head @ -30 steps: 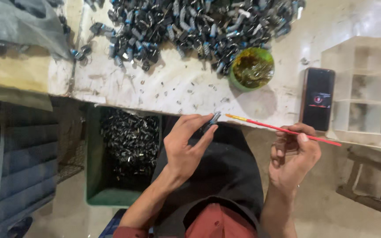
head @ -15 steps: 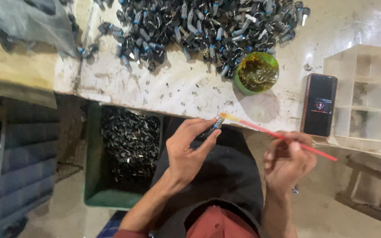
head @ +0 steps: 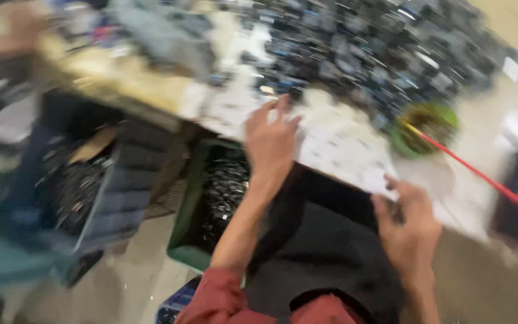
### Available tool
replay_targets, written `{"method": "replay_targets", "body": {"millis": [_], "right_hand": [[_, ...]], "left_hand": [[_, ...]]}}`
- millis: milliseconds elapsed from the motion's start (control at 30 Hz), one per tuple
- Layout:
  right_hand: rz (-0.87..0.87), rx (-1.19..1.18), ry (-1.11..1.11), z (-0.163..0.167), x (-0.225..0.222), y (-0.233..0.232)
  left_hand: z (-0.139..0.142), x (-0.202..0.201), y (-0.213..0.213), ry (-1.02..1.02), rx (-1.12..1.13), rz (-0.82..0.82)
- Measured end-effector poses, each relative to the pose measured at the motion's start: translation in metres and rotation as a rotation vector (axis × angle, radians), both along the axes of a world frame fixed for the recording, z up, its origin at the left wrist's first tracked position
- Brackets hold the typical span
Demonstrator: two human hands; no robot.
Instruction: The person picks small metal lock components one at a time from a pile on the workbench, holds each in one hand, and uses a long-handled brush dipped in a bowl of yellowish liquid to coat the part, then drops the coated part into a bin below the bench. The cycle repeats continuously across the episode.
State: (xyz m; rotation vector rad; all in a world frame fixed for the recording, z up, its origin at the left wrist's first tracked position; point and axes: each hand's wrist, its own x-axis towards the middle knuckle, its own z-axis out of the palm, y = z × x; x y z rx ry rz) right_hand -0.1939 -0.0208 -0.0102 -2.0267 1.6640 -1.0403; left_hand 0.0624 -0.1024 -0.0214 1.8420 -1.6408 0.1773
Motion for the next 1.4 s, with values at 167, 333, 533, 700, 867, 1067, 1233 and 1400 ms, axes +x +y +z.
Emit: {"method": "replay_targets", "body": {"millis": [167, 333, 533, 700, 867, 1067, 1233, 1400], "right_hand": [[0.073, -0.264, 0.707, -0.032, 0.027, -0.007], [0.239, -0.144, 0.244, -0.084, -0.005, -0.036], [0.114, -0.141, -0.045, -0.087, -0.009, -0.034], [0.008, -0.14, 0.093, -0.052, 0.012, -0.026], [0.047, -0.153, -0.051, -0.039, 0.017, -0.027], [0.062, -0.141, 0.008, -0.056, 0.008, -0.034], [0.066, -0.202, 0.099, -0.067, 0.006, -0.035], [0.056, -0.228, 0.263, -0.067, 0.005, -0.031]], "left_hand": [[0.0, 0.018, -0.022, -0.098, 0.066, -0.044], [0.01, 0.016, -0.005, 0.072, -0.052, -0.105], [0.011, -0.002, -0.02, 0.018, 0.048, -0.11], [-0.002, -0.001, -0.014, 0.031, -0.049, -0.23], [0.001, 0.008, -0.006, -0.104, 0.126, -0.294], [0.027, 0.0, 0.018, 0.144, -0.176, -0.232], [0.026, -0.039, 0.06, 0.817, -0.102, -0.273], [0.016, -0.059, 0.089, 0.912, -0.155, -0.405]]}}
